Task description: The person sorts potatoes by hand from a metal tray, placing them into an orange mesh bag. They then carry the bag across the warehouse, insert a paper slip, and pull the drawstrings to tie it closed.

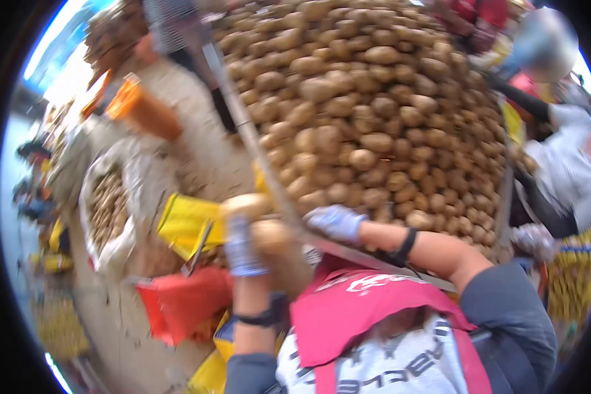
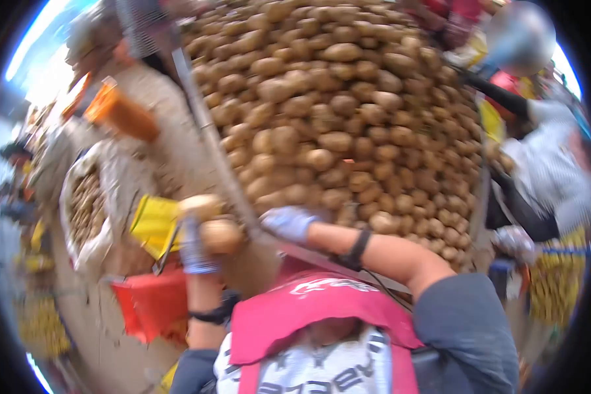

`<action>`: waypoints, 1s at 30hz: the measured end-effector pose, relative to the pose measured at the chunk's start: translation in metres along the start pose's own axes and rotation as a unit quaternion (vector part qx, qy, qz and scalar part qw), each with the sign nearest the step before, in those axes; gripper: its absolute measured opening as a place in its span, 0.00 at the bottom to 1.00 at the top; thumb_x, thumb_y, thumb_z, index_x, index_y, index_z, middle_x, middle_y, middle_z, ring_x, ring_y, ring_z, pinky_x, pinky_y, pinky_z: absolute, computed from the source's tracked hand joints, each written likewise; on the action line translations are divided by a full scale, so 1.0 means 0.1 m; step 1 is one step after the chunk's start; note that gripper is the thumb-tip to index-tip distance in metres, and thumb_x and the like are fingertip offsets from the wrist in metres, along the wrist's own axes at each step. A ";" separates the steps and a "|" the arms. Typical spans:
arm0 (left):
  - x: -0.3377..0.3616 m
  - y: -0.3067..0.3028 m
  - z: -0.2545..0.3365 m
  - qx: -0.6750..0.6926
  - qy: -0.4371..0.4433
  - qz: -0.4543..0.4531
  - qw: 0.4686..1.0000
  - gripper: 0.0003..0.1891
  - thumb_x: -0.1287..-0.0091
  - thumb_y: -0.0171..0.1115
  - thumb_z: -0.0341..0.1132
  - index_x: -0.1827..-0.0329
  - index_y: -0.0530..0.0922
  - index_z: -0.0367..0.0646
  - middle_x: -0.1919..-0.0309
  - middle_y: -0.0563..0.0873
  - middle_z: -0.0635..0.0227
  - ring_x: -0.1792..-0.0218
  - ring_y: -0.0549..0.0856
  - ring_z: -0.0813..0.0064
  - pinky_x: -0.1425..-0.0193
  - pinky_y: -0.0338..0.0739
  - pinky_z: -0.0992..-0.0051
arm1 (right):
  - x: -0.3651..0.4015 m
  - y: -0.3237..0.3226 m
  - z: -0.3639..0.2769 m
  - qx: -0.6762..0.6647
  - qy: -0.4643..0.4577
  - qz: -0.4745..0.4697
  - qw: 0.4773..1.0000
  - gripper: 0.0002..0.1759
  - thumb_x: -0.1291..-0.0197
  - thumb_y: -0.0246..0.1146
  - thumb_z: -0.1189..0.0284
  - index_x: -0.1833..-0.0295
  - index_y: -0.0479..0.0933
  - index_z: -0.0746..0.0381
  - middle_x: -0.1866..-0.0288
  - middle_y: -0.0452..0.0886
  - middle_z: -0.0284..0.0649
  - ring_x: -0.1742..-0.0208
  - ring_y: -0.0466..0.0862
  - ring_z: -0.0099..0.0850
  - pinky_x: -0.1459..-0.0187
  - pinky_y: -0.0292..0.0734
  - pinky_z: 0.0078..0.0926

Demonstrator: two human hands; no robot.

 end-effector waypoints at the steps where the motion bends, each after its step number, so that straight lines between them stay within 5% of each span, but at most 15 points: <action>1: -0.24 -0.46 0.11 0.057 -0.003 0.035 0.998 0.16 0.32 0.53 0.47 0.52 0.73 0.45 0.59 0.79 0.65 0.61 0.81 0.73 0.61 0.81 0.73 | 0.15 -0.02 -0.08 -0.168 0.164 -0.007 0.972 0.19 0.38 0.52 0.61 0.47 0.76 0.59 0.46 0.78 0.45 0.47 0.78 0.44 0.45 0.72 0.39; 2: -0.72 -1.35 0.10 -0.064 0.063 0.064 0.994 0.20 0.34 0.53 0.49 0.50 0.74 0.42 0.58 0.80 0.66 0.65 0.80 0.73 0.62 0.81 0.73 | 0.30 0.13 0.00 -0.230 0.160 0.027 0.959 0.21 0.38 0.53 0.58 0.46 0.76 0.58 0.44 0.78 0.45 0.46 0.77 0.46 0.42 0.69 0.41; 3: -0.76 -1.53 0.33 0.108 -0.032 0.140 0.984 0.23 0.36 0.54 0.54 0.52 0.76 0.43 0.61 0.82 0.63 0.62 0.83 0.67 0.61 0.83 0.70 | 0.43 0.03 -0.02 -0.223 0.172 0.026 0.959 0.17 0.37 0.55 0.63 0.47 0.75 0.59 0.46 0.77 0.48 0.46 0.77 0.45 0.44 0.71 0.37; 6: -0.92 -1.92 0.67 0.179 -0.081 0.391 0.899 0.38 0.43 0.57 0.62 0.34 0.65 0.48 0.35 0.67 0.56 0.34 0.64 0.52 0.35 0.58 0.44 | 0.95 -0.49 0.32 0.008 0.034 0.292 0.956 0.16 0.44 0.60 0.65 0.51 0.77 0.58 0.49 0.77 0.46 0.48 0.77 0.45 0.46 0.73 0.36; 8: -1.05 -2.19 0.59 0.132 -0.122 0.405 0.896 0.40 0.44 0.59 0.62 0.32 0.61 0.51 0.31 0.60 0.58 0.32 0.60 0.57 0.31 0.52 0.48 | 1.34 -1.38 0.45 0.289 0.078 0.382 0.874 0.16 0.53 0.62 0.69 0.55 0.77 0.57 0.51 0.78 0.47 0.49 0.77 0.46 0.49 0.74 0.39; 9: -1.03 -1.93 0.50 0.116 -0.090 0.349 0.926 0.36 0.42 0.59 0.60 0.34 0.63 0.51 0.34 0.65 0.59 0.35 0.64 0.59 0.32 0.55 0.51 | 1.48 -1.54 0.82 0.294 0.297 0.365 0.832 0.18 0.51 0.61 0.69 0.52 0.77 0.57 0.47 0.76 0.49 0.47 0.76 0.48 0.47 0.73 0.40; 11: -0.94 -1.27 0.15 0.070 -0.063 0.154 0.984 0.28 0.37 0.57 0.54 0.37 0.68 0.51 0.42 0.73 0.62 0.42 0.72 0.65 0.36 0.62 0.58 | 1.83 -1.55 1.43 0.274 0.441 0.313 0.795 0.29 0.53 0.64 0.55 0.43 0.74 0.52 0.43 0.72 0.48 0.42 0.73 0.44 0.41 0.65 0.42; 12: -0.93 -0.96 -0.07 0.037 -0.068 0.010 0.997 0.24 0.35 0.56 0.51 0.40 0.71 0.51 0.46 0.77 0.63 0.46 0.75 0.68 0.39 0.66 0.62 | 1.83 -1.55 1.41 0.259 0.432 0.275 0.819 0.29 0.52 0.64 0.55 0.42 0.74 0.51 0.42 0.72 0.49 0.42 0.72 0.44 0.39 0.64 0.42; 14: -0.60 0.23 -0.40 0.010 -0.107 0.060 0.992 0.20 0.33 0.55 0.46 0.42 0.73 0.47 0.56 0.82 0.66 0.58 0.80 0.71 0.51 0.75 0.69 | 1.78 -1.73 1.19 0.235 0.406 0.200 0.860 0.30 0.52 0.64 0.55 0.41 0.73 0.50 0.40 0.70 0.50 0.41 0.72 0.44 0.37 0.62 0.42; 17: -0.20 1.39 -0.82 -0.102 -0.094 -0.163 0.977 0.17 0.32 0.55 0.37 0.44 0.72 0.39 0.56 0.83 0.61 0.62 0.83 0.74 0.57 0.79 0.76 | 1.79 -1.68 1.13 0.333 0.425 0.087 0.837 0.33 0.51 0.62 0.51 0.39 0.70 0.52 0.32 0.63 0.49 0.31 0.63 0.45 0.33 0.51 0.55; 20: 0.05 1.90 -1.41 -0.138 -0.137 -0.253 0.948 0.17 0.31 0.54 0.39 0.44 0.72 0.38 0.57 0.83 0.61 0.62 0.84 0.71 0.57 0.79 0.75 | 1.81 -1.47 1.36 0.365 0.388 0.074 0.843 0.31 0.49 0.59 0.49 0.42 0.72 0.56 0.30 0.61 0.48 0.28 0.59 0.45 0.32 0.46 0.61; 24: 0.34 2.11 -2.02 -0.096 -0.276 -0.220 0.931 0.26 0.32 0.55 0.48 0.37 0.67 0.44 0.49 0.79 0.57 0.50 0.81 0.65 0.52 0.80 0.63 | 1.84 -1.47 1.41 0.246 0.397 0.121 0.876 0.34 0.55 0.65 0.44 0.47 0.74 0.56 0.36 0.66 0.45 0.33 0.65 0.44 0.32 0.49 0.56; 26: 0.49 2.33 -1.76 0.090 -0.420 -0.163 0.888 0.30 0.34 0.52 0.57 0.35 0.64 0.48 0.46 0.77 0.59 0.45 0.78 0.61 0.47 0.78 0.58 | 1.97 -1.33 0.95 0.141 0.278 0.184 0.932 0.37 0.56 0.64 0.41 0.45 0.73 0.54 0.36 0.67 0.46 0.33 0.64 0.46 0.33 0.51 0.56; 27: 0.50 2.35 -1.74 0.164 -0.406 -0.245 0.865 0.31 0.34 0.47 0.62 0.37 0.67 0.48 0.46 0.77 0.61 0.44 0.77 0.59 0.44 0.77 0.58 | 2.01 -1.13 0.84 0.149 0.200 0.199 0.948 0.37 0.58 0.65 0.42 0.45 0.74 0.54 0.37 0.68 0.47 0.33 0.65 0.45 0.33 0.51 0.57; 30: 0.48 2.02 -2.17 0.183 -0.477 -0.165 0.843 0.22 0.34 0.53 0.48 0.40 0.69 0.48 0.50 0.79 0.61 0.49 0.79 0.61 0.50 0.79 0.60 | 2.15 -1.19 0.94 0.126 0.121 0.272 0.946 0.36 0.59 0.67 0.47 0.44 0.74 0.56 0.37 0.67 0.50 0.33 0.63 0.49 0.35 0.57 0.52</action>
Point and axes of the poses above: each hand's wrist, its own x-axis away from the middle knuckle, its own y-axis out of the palm, z = x × y, the point moved 2 cm from there along -x, towards the middle knuckle
